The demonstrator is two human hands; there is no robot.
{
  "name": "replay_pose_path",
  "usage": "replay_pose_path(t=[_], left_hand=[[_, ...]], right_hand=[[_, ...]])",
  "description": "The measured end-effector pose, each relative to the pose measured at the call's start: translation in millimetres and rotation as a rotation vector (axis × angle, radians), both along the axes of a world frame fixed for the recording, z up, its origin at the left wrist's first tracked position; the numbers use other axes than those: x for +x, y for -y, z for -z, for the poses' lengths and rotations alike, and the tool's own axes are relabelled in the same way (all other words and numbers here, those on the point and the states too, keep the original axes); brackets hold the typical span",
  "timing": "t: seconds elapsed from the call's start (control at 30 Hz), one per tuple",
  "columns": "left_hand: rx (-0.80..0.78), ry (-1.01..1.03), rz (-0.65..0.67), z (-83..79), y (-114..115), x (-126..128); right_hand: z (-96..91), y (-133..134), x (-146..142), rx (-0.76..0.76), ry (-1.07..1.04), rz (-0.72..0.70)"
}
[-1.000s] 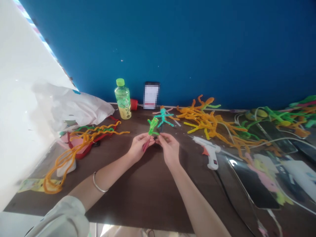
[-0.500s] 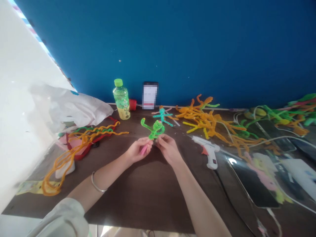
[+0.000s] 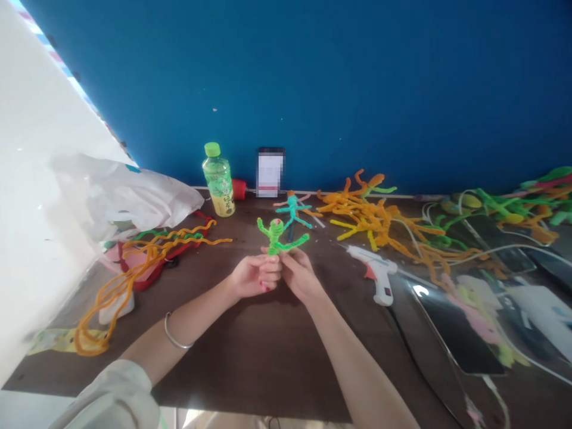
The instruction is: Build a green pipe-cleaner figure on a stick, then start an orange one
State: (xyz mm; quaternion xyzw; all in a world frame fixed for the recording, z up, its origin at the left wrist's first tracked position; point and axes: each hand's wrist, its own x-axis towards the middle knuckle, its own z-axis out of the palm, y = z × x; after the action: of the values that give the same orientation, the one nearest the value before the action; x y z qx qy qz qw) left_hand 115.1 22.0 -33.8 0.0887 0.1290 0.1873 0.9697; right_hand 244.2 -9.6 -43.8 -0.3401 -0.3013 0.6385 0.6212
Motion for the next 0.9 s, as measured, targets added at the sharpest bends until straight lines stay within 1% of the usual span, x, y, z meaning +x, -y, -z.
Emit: replay_pose_path(t=[0.13, 0.27, 0.37, 0.5, 0.63, 0.7, 0.77, 0.83, 0.9], left_hand=[[0.018, -0.04, -0.003, -0.4, -1.5, 1.3], [0.123, -0.079, -0.049, 2.0, -2.1, 3.7], [0.32, -0.181, -0.175, 5.9, -0.5, 8.2], [0.62, -0.363, -0.38, 11.7, 3.3, 15.8], [0.802, -0.549, -0.51, 12.2, 4.7, 18.0], [0.834, -0.606, -0.527, 11.9, 4.2, 17.0], [0.819, -0.609, -0.508, 12.5, 3.4, 15.7], [0.754, -0.55, -0.489, 13.7, 2.3, 14.7], [0.648, -0.442, -0.466, 14.1, 0.9, 14.0]], right_hand=[[4.8, -4.6, 0.5, 0.0, 0.006, 0.136], [4.6, -6.0, -1.3, -0.036, 0.013, 0.222], [3.4, -6.6, -1.5, -0.034, 0.025, 0.302], [6.1, -7.3, 0.3, -0.02, 0.113, 0.356], [9.6, -5.7, 0.8, -0.012, 0.223, 0.406], [9.5, -4.4, 0.6, 0.006, 0.249, 0.386], [8.6, -3.4, 1.0, 0.006, 0.267, 0.331], [7.8, -3.3, 2.3, -0.006, 0.31, 0.314], [7.5, -3.6, 4.0, -0.013, 0.369, 0.352]])
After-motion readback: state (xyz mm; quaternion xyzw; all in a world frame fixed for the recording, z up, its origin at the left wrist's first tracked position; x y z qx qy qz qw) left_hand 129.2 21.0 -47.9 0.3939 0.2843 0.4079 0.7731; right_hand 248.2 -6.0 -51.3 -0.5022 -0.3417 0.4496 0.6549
